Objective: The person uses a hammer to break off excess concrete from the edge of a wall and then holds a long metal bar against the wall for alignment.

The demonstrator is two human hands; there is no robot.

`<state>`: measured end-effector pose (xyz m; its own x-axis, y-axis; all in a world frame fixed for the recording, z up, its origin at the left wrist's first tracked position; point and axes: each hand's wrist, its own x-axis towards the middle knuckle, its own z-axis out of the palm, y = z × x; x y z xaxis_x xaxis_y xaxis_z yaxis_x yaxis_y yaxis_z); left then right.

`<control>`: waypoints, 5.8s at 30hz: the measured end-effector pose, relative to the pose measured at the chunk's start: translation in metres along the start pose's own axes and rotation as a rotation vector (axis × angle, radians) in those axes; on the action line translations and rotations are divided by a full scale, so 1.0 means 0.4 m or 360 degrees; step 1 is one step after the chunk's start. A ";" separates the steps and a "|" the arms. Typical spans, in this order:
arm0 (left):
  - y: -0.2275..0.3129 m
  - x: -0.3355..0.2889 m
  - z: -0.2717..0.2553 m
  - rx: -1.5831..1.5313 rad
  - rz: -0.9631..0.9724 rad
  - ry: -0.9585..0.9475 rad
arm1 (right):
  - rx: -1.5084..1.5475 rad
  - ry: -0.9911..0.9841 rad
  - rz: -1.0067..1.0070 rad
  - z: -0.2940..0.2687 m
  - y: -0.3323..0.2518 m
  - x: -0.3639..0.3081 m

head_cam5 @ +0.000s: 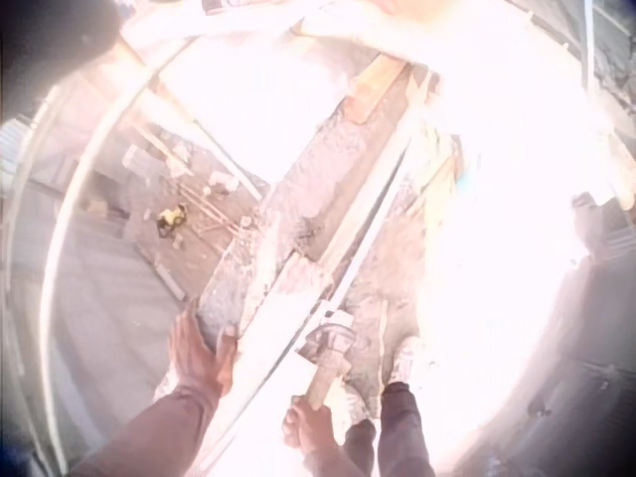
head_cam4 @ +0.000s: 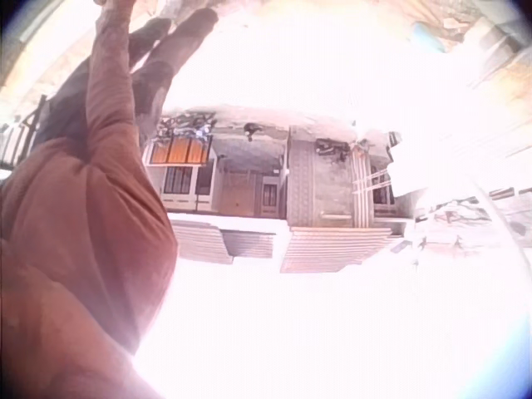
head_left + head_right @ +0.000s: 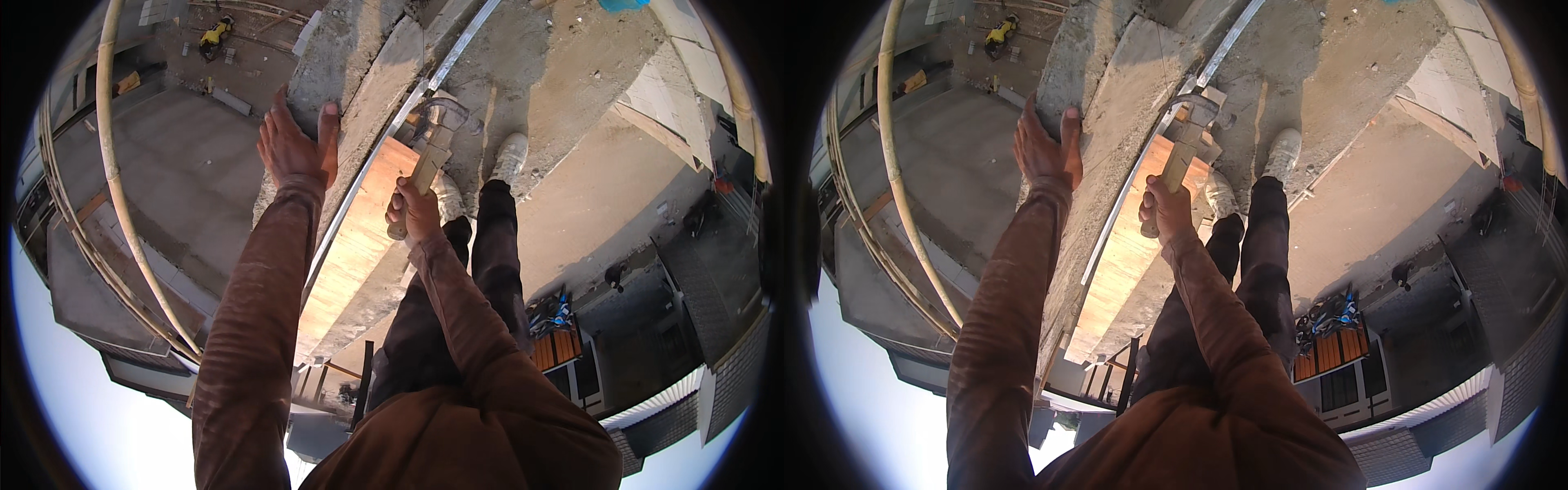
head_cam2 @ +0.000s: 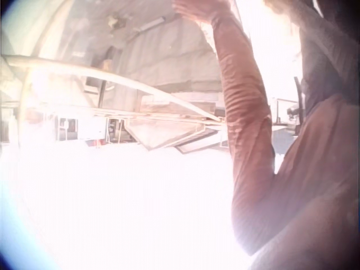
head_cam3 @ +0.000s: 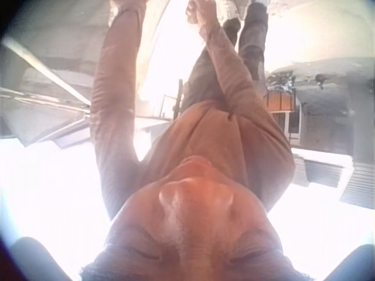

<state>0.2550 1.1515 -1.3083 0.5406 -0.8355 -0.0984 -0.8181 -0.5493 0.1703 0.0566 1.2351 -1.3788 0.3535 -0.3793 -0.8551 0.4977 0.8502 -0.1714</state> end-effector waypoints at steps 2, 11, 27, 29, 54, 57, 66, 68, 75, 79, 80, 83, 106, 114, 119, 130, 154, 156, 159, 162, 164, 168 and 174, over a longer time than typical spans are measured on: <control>-0.007 0.003 0.009 -0.0025 0.0053 0.0051 | -0.0265 0.0458 -0.0385 0.023 0.011 0.024; -0.018 0.002 0.015 -0.0043 0.0050 0.0058 | 0.0512 -0.0644 -0.0426 0.061 -0.286 -0.017; 0.069 -0.020 -0.069 -0.0167 -0.0097 0.0237 | -0.2373 -0.1226 -0.2365 1.035 -0.347 -0.422; 0.061 -0.015 -0.070 -0.0153 -0.0119 0.0157 | -0.2745 -0.1358 -0.2599 1.112 -0.355 -0.435; 0.019 -0.011 -0.001 -0.0109 0.0042 0.0145 | -0.0374 0.0304 0.0110 -0.093 0.218 0.168; 0.015 -0.017 -0.001 -0.0144 0.0057 0.0137 | -0.0221 0.0200 0.0161 -0.072 0.271 0.188; 0.030 -0.014 -0.021 -0.0127 0.0054 0.0085 | -0.0370 0.0076 0.0310 -0.057 0.240 0.136; 0.030 -0.007 -0.020 -0.0153 0.0070 0.0104 | -0.0301 0.0039 0.0372 -0.051 0.209 0.128; 0.027 -0.017 -0.021 -0.0163 0.0055 0.0074 | -0.0553 0.0086 0.0382 -0.040 0.231 0.086; 0.026 -0.015 -0.020 -0.0080 0.0058 0.0075 | -0.0729 0.0021 0.0521 -0.060 0.141 0.097; 0.025 -0.012 -0.020 -0.0081 0.0059 0.0089 | -0.0901 -0.0027 0.0571 -0.073 0.088 0.105; 0.017 -0.008 -0.017 -0.0117 0.0111 0.0118 | -0.2901 -0.0506 0.0354 -0.166 -0.218 0.188; 0.006 -0.002 0.002 -0.0529 0.0007 -0.0047 | -0.1470 -0.0366 -0.0817 -0.275 0.171 0.299; 0.039 0.018 -0.005 -0.0564 0.0067 -0.0218 | -0.1431 -0.0686 -0.0710 -0.357 0.292 0.487; 0.055 0.010 0.009 -0.0705 -0.0114 -0.0056 | -0.1931 -0.0765 -0.1140 -0.397 0.256 0.525; 0.000 -0.003 -0.023 -0.0217 0.0047 -0.0056 | -0.2816 -0.0645 -0.0352 -0.199 -0.080 0.201; 0.015 -0.015 -0.057 -0.0057 -0.0114 -0.0129 | -0.0740 -0.0457 -0.0670 0.017 -0.368 -0.297; 0.014 -0.013 -0.053 0.0042 -0.0059 0.0008 | -0.0479 -0.0514 -0.0847 0.097 -0.452 -0.329; 0.012 -0.021 -0.049 -0.0100 -0.0061 -0.0077 | -0.0634 -0.0434 -0.0866 0.109 -0.519 -0.385; 0.010 -0.026 -0.041 -0.0111 0.0039 0.0074 | -0.1124 -0.0069 -0.0679 -0.003 -0.466 -0.449; 0.013 -0.025 -0.039 -0.0150 0.0057 0.0120 | -0.1402 0.0114 -0.0592 -0.111 -0.376 -0.483; 0.014 -0.047 -0.070 -0.0415 0.0286 0.0175 | -0.1990 0.0134 -0.0745 -0.294 -0.155 -0.495; -0.201 -0.407 -0.279 -0.1102 0.0801 -0.0192 | -0.2673 -0.0642 -0.0952 -0.403 0.131 -0.340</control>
<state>0.2546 1.3328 -1.1966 0.0896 -0.9946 0.0523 -0.6297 -0.0159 0.7767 -0.0934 1.3900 -1.3502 0.7213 -0.5734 -0.3886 -0.5265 -0.0893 -0.8455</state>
